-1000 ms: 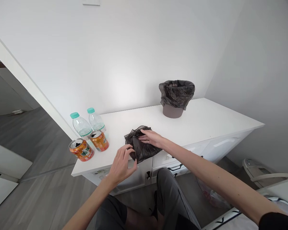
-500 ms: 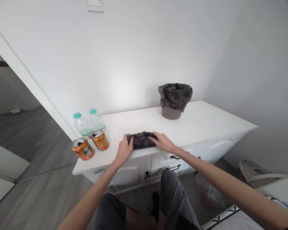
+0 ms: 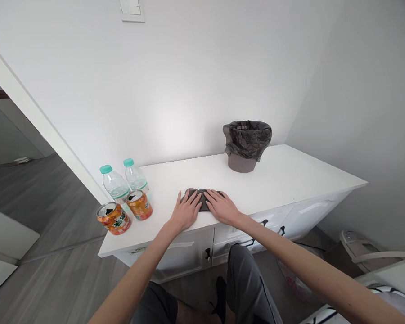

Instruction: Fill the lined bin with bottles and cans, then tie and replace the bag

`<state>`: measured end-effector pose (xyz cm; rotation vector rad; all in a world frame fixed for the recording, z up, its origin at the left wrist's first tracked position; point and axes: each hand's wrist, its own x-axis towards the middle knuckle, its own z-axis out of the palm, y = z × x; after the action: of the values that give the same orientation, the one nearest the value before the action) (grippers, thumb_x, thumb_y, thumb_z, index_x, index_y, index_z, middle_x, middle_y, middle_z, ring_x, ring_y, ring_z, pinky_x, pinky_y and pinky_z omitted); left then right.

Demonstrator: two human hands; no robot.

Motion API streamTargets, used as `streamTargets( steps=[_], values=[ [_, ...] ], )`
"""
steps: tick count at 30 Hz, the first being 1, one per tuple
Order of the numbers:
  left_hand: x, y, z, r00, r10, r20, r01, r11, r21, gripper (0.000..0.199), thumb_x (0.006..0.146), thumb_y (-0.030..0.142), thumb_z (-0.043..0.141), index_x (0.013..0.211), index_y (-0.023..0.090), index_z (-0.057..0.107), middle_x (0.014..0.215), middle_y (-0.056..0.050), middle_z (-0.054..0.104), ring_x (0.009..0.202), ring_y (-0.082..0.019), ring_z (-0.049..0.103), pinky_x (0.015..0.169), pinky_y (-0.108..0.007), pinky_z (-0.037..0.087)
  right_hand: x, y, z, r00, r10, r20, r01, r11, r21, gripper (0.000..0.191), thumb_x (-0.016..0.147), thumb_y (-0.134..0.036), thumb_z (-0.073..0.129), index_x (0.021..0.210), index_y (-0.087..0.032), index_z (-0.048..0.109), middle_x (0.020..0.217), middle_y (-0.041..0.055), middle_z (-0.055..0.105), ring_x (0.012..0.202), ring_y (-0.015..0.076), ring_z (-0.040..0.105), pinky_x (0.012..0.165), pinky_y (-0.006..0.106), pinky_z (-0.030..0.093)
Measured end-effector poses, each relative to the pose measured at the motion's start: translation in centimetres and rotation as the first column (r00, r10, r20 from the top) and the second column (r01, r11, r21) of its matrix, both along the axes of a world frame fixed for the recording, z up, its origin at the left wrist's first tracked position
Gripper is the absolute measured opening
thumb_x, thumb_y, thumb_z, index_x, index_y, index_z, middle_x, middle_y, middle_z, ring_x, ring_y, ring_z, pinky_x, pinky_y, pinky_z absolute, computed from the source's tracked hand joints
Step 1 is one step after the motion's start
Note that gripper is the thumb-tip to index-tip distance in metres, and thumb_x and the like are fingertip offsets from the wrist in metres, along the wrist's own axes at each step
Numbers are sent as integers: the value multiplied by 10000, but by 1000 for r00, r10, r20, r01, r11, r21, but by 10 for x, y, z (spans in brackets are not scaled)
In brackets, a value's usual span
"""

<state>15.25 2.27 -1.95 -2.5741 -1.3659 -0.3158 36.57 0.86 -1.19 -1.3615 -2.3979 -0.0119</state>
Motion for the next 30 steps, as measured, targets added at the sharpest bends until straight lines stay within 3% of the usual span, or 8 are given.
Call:
streamTargets(
  steps=[4,6,8,12,17,22,30],
  values=[
    [-1,-5,11,995,52,80,-52,999,-4,507,1043,384,331,1476,238,551,1552,-71,517,1535,-363,300,1257,-694,121,11,-3,-18,997,-33,-67,23,991,-135,595,1084,-419,198,1593,-159,364,1652,89,338,1543,239,300,1268,487,204],
    [11,-8,22,991,33,129,-42,997,70,475,1030,316,343,1361,165,649,1534,-126,529,1546,-378,267,1262,-703,86,14,-2,-24,996,-29,-83,16,987,-157,606,1081,-439,198,1599,-164,351,1667,79,296,1560,237,254,1282,498,148],
    [27,-8,27,985,-25,171,6,993,114,476,1035,279,317,1355,135,637,1551,-145,505,1548,-345,277,1281,-665,106,15,-1,-27,995,-27,-91,12,987,-162,607,1079,-430,201,1603,-158,342,1674,77,272,1569,237,225,1288,504,113],
    [43,5,11,981,-114,159,118,993,-14,536,1069,374,260,1541,186,433,1604,-91,446,1533,-281,328,1282,-598,201,14,2,-30,993,-21,-117,-1,983,-183,602,1072,-405,216,1626,-180,283,1681,63,255,1575,231,204,1291,516,78],
    [26,21,-17,991,5,131,11,992,-125,574,1067,447,245,1581,229,380,1655,-52,356,1556,-276,271,1286,-550,192,14,3,-31,989,-36,-142,6,978,-210,616,1073,-453,202,1631,-202,270,1689,48,231,1580,218,186,1294,512,69],
    [10,17,-16,989,95,116,-82,991,-106,578,1063,456,240,1581,243,385,1651,-35,359,1556,-300,269,1283,-600,128,14,4,-32,992,-34,-124,7,977,-213,622,1071,-467,188,1628,-203,281,1695,41,210,1583,210,171,1294,511,63],
    [-14,-12,-16,973,208,97,-200,976,-86,612,1063,465,227,1593,187,354,1653,-85,339,1555,-310,265,1260,-605,204,16,-11,-15,988,-50,-145,15,972,-234,646,1070,-508,161,1633,-209,266,1702,23,193,1594,235,102,1292,525,93]
  ],
)
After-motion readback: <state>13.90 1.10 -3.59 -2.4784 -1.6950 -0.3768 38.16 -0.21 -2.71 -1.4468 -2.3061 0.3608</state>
